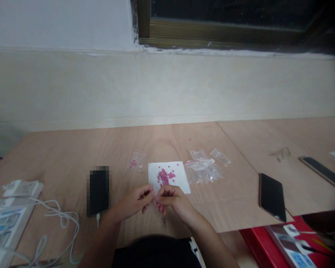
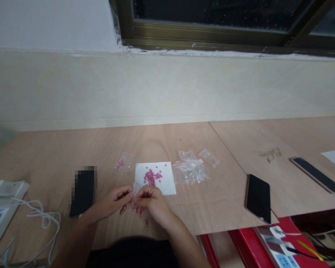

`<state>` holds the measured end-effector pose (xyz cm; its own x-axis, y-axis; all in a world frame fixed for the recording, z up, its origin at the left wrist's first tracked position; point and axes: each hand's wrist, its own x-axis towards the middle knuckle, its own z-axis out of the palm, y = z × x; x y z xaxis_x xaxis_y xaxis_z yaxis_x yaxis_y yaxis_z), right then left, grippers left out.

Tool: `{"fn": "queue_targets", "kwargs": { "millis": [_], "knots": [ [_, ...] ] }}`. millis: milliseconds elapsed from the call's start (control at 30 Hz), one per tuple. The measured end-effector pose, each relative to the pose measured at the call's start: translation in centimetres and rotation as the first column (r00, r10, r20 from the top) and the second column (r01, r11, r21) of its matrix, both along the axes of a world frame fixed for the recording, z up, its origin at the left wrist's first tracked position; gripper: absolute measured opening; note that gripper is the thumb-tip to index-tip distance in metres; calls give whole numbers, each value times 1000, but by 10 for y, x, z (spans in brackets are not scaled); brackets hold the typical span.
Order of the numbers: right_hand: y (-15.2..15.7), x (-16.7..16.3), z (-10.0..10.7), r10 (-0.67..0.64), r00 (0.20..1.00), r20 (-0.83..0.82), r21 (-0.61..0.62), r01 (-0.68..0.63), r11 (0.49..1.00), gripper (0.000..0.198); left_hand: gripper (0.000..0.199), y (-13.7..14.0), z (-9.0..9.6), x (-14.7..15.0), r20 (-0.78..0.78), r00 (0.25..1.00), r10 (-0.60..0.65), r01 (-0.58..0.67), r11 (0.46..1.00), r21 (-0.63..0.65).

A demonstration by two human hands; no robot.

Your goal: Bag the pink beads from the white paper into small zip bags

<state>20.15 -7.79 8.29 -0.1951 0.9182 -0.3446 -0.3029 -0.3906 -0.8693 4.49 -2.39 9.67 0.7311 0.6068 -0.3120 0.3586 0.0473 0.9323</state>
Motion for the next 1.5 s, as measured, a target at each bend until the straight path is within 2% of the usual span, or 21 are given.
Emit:
{"fn": "queue_targets", "kwargs": {
  "millis": [100, 167, 267, 333, 433, 567, 633, 733, 833, 933, 1000, 1067, 1133, 1200, 1267, 1333, 1400, 1467, 1500],
  "knots": [
    [-2, -1, -2, -160, 975, 157, 3, 161, 987, 16, 25, -5, -3, -4, -54, 997, 59, -58, 998, 15],
    [-5, -1, -5, -263, 906, 330, 71, 254, 965, 16, 24, -9, -5, -8, -95, 991, 92, -88, 995, 48],
    [-9, -3, -5, -331, 769, 546, 214, 254, 943, 15, 21, -14, -5, -10, -141, 983, 118, -95, 982, 160],
    [-13, -6, -3, -353, 695, 626, 291, 212, 933, 14, 20, -16, -5, -10, -156, 979, 133, -94, 968, 235],
    [-16, -14, 2, -331, 654, 680, 340, 120, 933, 12, 5, -19, -7, -7, -106, 973, 206, -169, 944, 283],
    [-18, -24, 9, -288, 676, 678, 373, 21, 928, 12, 40, -20, -12, -1, -62, 972, 227, -218, 968, 125],
    [-17, -26, 12, -290, 669, 684, 384, 8, 923, 13, 49, -18, -16, 0, -82, 971, 225, -218, 972, 84],
    [-14, -22, 14, -325, 595, 735, 394, 15, 919, 17, 51, -11, -20, 0, -120, 964, 238, -221, 965, 141],
    [-11, -16, 13, -345, 514, 785, 396, 13, 918, 18, 47, -3, -19, -1, -119, 964, 240, -198, 937, 286],
    [-6, -11, 11, -375, 480, 793, 407, 41, 913, 16, 37, 5, -15, 2, -129, 971, 202, -146, 926, 349],
    [-3, -9, 10, -413, 499, 762, 435, 79, 897, 13, 27, 8, -11, 2, -128, 983, 134, -88, 945, 314],
    [-1, -7, 10, -447, 550, 705, 476, 101, 874, 10, 24, 10, -9, -1, -98, 993, 70, -38, 955, 294],
    [0, -6, 11, -455, 624, 635, 498, 120, 859, 8, 35, 9, -7, -7, -54, 998, 13, 4, 952, 305],
    [0, -5, 13, -427, 710, 559, 469, 154, 870, 8, 50, 6, -8, -14, -24, 1000, -18, 26, 942, 335],
    [-1, -4, 15, -388, 788, 479, 411, 189, 892, 12, 62, 1, -13, -19, -19, 1000, 23, -14, 930, 367],
    [-1, -5, 16, -359, 842, 403, 358, 215, 908, 17, 69, -5, -20, -20, 4, 993, 119, -112, 922, 370],
    [-2, -6, 16, -358, 869, 341, 327, 248, 912, 21, 76, -12, -29, -18, 86, 981, 175, -192, 950, 246],
    [-2, -6, 14, -372, 879, 300, 308, 279, 909, 25, 81, -18, -37, -13, 190, 963, 192, -197, 980, 4],
    [-3, -7, 12, -381, 879, 288, 303, 294, 907, 26, 80, -21, -41, -11, 231, 950, 209, -189, 976, -107]
  ]
}}
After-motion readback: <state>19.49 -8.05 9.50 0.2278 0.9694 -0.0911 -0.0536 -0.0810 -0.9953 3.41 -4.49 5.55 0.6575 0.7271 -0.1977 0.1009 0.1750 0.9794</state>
